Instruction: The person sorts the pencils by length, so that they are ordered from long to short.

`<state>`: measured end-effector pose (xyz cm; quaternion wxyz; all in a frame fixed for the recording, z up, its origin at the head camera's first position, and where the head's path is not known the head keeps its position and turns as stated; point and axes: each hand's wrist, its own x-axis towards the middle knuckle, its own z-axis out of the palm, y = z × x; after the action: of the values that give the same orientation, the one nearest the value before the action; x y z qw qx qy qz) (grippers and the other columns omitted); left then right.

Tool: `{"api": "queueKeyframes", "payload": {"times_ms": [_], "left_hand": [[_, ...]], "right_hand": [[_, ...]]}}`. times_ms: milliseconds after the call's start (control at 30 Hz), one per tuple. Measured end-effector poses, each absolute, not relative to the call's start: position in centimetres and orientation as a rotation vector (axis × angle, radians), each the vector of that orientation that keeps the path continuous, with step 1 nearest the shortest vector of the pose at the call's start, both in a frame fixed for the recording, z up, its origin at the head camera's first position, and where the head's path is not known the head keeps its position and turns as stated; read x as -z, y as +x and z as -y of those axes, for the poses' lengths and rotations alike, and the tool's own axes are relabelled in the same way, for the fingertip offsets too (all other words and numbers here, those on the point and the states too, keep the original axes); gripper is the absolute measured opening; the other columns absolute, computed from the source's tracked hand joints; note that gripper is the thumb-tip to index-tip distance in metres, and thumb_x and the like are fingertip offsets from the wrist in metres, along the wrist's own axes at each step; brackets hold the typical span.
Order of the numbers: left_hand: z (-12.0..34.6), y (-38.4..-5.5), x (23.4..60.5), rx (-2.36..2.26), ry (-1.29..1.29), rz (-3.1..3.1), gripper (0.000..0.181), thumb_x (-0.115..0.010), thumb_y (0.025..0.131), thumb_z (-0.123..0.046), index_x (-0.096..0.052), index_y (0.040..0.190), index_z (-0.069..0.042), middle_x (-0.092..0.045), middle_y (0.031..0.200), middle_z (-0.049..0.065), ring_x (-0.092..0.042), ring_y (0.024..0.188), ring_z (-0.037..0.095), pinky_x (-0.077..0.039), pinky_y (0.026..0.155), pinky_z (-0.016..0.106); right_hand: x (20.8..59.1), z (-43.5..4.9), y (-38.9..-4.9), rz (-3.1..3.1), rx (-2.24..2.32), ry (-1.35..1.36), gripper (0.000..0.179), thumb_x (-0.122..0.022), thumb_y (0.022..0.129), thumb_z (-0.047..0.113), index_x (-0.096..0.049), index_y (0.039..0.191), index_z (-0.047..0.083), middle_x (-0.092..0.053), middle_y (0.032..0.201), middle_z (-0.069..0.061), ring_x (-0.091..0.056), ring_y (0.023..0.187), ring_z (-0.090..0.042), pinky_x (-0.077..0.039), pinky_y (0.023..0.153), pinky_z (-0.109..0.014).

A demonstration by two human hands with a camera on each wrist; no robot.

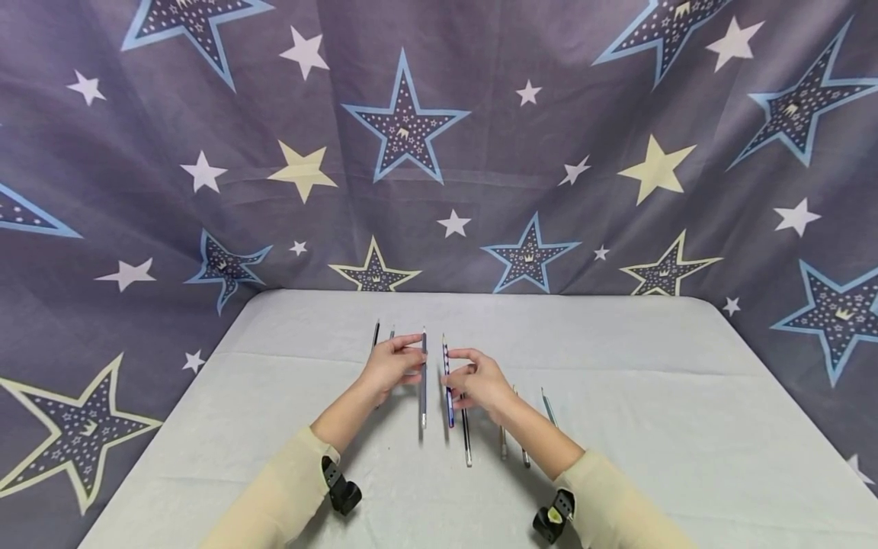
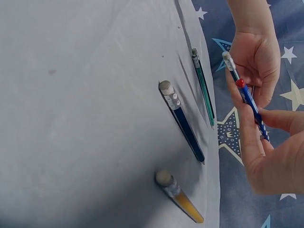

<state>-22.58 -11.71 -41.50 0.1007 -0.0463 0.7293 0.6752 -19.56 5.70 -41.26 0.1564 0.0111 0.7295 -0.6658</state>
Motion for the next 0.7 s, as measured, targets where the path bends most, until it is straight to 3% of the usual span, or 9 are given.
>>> {"api": "queueKeyframes", "payload": {"times_ms": [500, 700], "left_hand": [[12.7, -23.8, 41.9, -1.945, -0.148, -2.3, 0.046, -0.062, 0.083, 0.002, -0.054, 0.128, -0.001, -0.062, 0.108, 0.02, -0.061, 0.065, 0.008, -0.06, 0.061, 0.024], [13.3, -24.6, 42.2, -1.923, -0.176, -2.334, 0.047, -0.063, 0.083, 0.001, -0.054, 0.128, -0.001, -0.063, 0.103, 0.015, -0.06, 0.064, 0.008, -0.059, 0.061, 0.024]], "right_hand": [[41.2, -5.7, -19.4, -2.081, 1.91, 0.041, 0.049, -0.065, 0.082, 0.001, -0.051, 0.129, 0.01, -0.061, 0.082, -0.005, -0.058, 0.064, -0.016, -0.061, 0.062, -0.037], [41.2, -5.8, -19.4, -2.078, 1.912, 0.037, 0.049, -0.065, 0.082, 0.001, -0.051, 0.128, 0.01, -0.06, 0.08, -0.004, -0.058, 0.063, -0.016, -0.061, 0.06, -0.035]]}}
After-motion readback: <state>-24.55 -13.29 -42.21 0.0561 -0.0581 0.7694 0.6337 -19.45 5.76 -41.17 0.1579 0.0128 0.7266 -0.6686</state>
